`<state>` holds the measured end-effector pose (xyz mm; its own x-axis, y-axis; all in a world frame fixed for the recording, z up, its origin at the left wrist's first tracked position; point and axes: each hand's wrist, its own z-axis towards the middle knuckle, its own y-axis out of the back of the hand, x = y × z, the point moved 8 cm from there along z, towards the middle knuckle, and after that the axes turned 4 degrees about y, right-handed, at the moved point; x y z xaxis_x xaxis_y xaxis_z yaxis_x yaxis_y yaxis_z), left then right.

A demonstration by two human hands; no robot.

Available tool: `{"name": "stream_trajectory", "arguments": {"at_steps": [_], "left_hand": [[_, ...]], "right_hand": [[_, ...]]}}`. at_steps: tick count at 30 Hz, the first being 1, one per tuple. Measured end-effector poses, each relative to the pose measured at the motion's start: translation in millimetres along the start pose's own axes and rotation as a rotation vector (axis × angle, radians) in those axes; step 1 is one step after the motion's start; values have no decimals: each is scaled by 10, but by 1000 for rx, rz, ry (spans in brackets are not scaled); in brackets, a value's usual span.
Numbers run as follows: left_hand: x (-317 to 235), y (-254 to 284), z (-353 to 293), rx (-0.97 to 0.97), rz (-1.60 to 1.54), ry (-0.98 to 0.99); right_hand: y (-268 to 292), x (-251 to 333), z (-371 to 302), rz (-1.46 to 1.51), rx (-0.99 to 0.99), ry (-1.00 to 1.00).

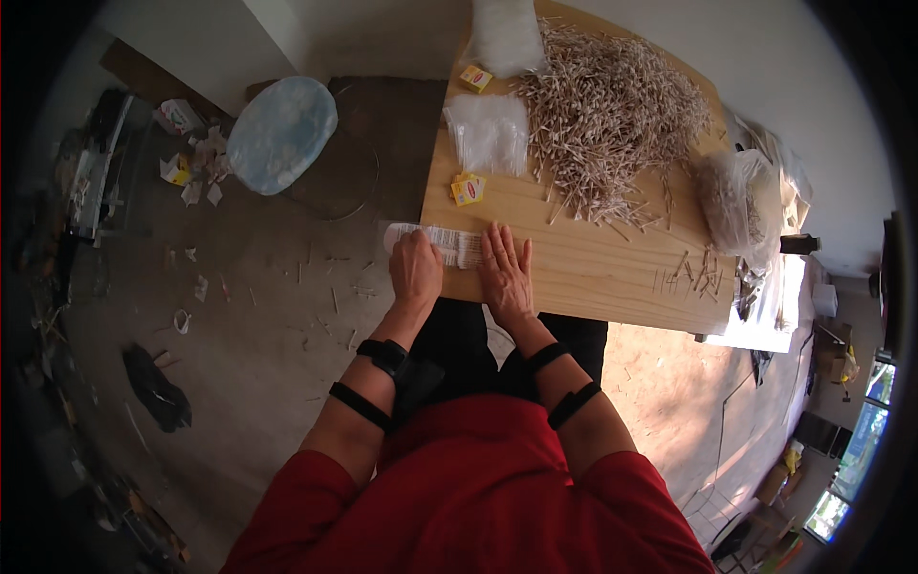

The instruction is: Sorting cotton swabs and packing them neatly into a small plastic container.

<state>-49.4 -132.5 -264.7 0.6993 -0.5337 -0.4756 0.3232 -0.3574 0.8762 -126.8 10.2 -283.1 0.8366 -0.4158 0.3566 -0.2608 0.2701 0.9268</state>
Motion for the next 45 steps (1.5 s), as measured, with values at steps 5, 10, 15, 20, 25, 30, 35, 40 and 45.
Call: {"name": "stream_trajectory", "arguments": {"at_steps": [5, 10, 15, 20, 25, 30, 35, 40, 45], "left_hand": [[-7, 71, 10, -82, -5, -90], [56, 142, -54, -139, -82, -104], [63, 159, -91, -181, -125, -149], [60, 157, -116, -182, -136, -158], [32, 158, -119, -200, -131, -181], [26, 151, -111, -203, -107, -195], [350, 388, -194, -508, -162, -57], [1246, -32, -106, -376, -928, 579], [1028, -316, -71, 73, -1174, 650]], "right_hand": [[-72, 95, 84, -76, 1, -2], [-126, 218, 154, -43, -9, 13], [-119, 266, 159, 36, -38, 34], [-111, 321, 180, 35, -16, 61], [-178, 375, 269, 53, -18, 41], [-275, 519, 382, 44, -62, 30], [-224, 475, 344, 108, -5, 33], [-94, 458, 348, 105, -30, -54], [-221, 481, 288, 78, 63, -25]]}}
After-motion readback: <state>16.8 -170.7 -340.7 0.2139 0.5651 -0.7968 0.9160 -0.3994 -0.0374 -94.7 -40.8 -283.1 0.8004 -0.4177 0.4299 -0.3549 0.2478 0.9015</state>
